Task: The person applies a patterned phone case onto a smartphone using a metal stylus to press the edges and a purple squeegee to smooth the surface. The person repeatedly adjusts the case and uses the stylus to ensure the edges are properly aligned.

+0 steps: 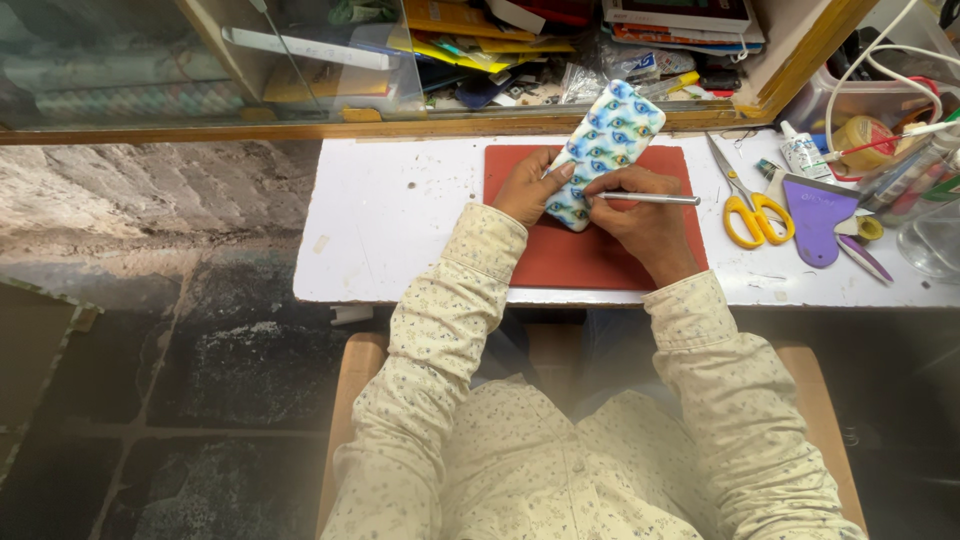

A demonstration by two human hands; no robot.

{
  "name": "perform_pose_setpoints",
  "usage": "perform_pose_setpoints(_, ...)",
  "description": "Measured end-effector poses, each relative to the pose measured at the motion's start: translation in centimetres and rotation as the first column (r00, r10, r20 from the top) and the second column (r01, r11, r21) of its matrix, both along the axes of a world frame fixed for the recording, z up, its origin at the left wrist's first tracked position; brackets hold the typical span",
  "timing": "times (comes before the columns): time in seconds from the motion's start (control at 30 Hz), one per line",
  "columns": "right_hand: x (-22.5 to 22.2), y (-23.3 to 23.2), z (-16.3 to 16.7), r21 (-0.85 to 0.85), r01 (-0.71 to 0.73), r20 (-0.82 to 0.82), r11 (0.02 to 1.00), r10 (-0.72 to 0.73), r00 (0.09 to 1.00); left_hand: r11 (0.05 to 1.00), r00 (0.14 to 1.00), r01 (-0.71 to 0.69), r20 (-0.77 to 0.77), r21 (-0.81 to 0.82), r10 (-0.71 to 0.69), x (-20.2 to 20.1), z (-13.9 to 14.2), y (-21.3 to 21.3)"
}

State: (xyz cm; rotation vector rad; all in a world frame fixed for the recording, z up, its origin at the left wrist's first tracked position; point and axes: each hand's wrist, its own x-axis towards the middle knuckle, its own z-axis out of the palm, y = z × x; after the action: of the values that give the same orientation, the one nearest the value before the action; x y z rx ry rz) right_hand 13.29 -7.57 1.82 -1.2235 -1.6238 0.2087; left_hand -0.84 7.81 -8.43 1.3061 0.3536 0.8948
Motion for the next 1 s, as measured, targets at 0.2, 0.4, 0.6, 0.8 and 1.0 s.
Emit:
perform_pose_setpoints(0.2,0.0,-0.2,-0.1,0.012,-0.003,-0.004,1.0,0.003,1.0,1.0,1.0,-0.011,0.002,0.022,0.011,-0.2,0.7,-0.7)
perform_pose_setpoints(0.4,-0.7,-0.9,0.0,0.021,0.062,0.007,0.998,-0.063,0.998,0.993,0.993,0.032,0.118,-0.116,-0.018,-0.6,2.3,-1.4)
perform_pose_setpoints(0.6,-0.4,-0.5,0.4,0.117,0.062,0.148,0.991,-0.08,0.986,0.983,0.987,0.005,0.156,-0.184,0.024,-0.5,1.2,-0.7)
perform_pose_setpoints(0.8,-0.9,-0.4,0.0,0.146,0.044,0.123,0.988,-0.063,0.99,0.984,0.991,-0.02,0.125,-0.178,0.043,-0.4,-0.2,0.6)
perform_pose_setpoints(1.0,-1.1,-0.8,-0.2,0.085,0.058,0.054,0.995,-0.062,0.997,0.981,0.99,-0.04,0.127,-0.192,0.065,-0.7,0.0,0.0)
